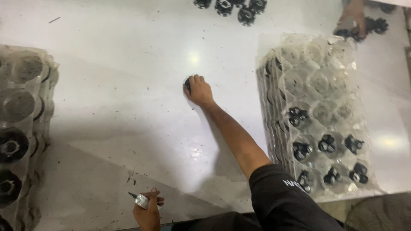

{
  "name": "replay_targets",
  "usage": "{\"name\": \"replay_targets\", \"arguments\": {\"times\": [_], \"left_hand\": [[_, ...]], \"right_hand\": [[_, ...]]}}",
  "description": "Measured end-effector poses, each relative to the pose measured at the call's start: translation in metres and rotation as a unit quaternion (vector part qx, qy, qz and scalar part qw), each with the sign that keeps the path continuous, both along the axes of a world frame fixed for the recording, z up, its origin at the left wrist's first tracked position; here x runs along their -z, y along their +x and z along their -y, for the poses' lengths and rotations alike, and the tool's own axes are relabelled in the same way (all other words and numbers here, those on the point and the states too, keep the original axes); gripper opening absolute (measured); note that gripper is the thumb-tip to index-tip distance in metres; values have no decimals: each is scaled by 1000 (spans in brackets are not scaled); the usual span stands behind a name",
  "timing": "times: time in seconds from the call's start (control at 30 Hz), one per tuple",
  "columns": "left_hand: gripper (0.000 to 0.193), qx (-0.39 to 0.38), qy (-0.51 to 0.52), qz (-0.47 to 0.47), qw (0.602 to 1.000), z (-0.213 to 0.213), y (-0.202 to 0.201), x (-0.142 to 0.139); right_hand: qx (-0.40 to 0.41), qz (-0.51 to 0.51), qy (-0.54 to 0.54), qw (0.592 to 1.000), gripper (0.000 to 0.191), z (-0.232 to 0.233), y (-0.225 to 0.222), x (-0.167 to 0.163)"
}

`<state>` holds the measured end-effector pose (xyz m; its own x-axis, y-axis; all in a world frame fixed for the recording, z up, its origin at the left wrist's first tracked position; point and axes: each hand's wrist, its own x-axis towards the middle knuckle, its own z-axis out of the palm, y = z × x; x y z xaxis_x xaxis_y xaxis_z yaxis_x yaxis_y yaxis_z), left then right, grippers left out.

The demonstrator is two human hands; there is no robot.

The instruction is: The person picks small black plastic components one at a time from a tray and squeezes adhesive from a tube onto each one, then places the treated component back into the tray. They briefly open the adhesive tube and continue treating components across the workbench.

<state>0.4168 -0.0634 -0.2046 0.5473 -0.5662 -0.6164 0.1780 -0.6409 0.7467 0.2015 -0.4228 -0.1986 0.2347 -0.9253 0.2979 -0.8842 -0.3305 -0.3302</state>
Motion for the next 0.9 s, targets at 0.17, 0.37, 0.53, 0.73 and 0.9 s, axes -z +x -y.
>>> {"name": "replay_targets", "arguments": {"times": [0.17, 0.37, 0.53, 0.73, 0.9], "left_hand": [[24, 58, -71, -35, 995, 10, -34, -21], [22, 167, -98, -47, 980, 30, -85, -47], [24, 192, -142, -60, 969, 29, -133, -59], [24, 185, -195, -109, 957, 6, -207, -70], [26, 216, -260, -167, 926, 13, -285, -94]], "right_hand": [[108, 82, 168, 977, 39, -78, -34, -12], [150, 168, 306, 925, 47, -129, -125, -72], [204, 164, 217, 940, 44, -164, -276, -132], [261, -7, 131, 956, 52, -171, -405, -144], [154, 29, 63, 986, 66, -224, -418, -154]]}}
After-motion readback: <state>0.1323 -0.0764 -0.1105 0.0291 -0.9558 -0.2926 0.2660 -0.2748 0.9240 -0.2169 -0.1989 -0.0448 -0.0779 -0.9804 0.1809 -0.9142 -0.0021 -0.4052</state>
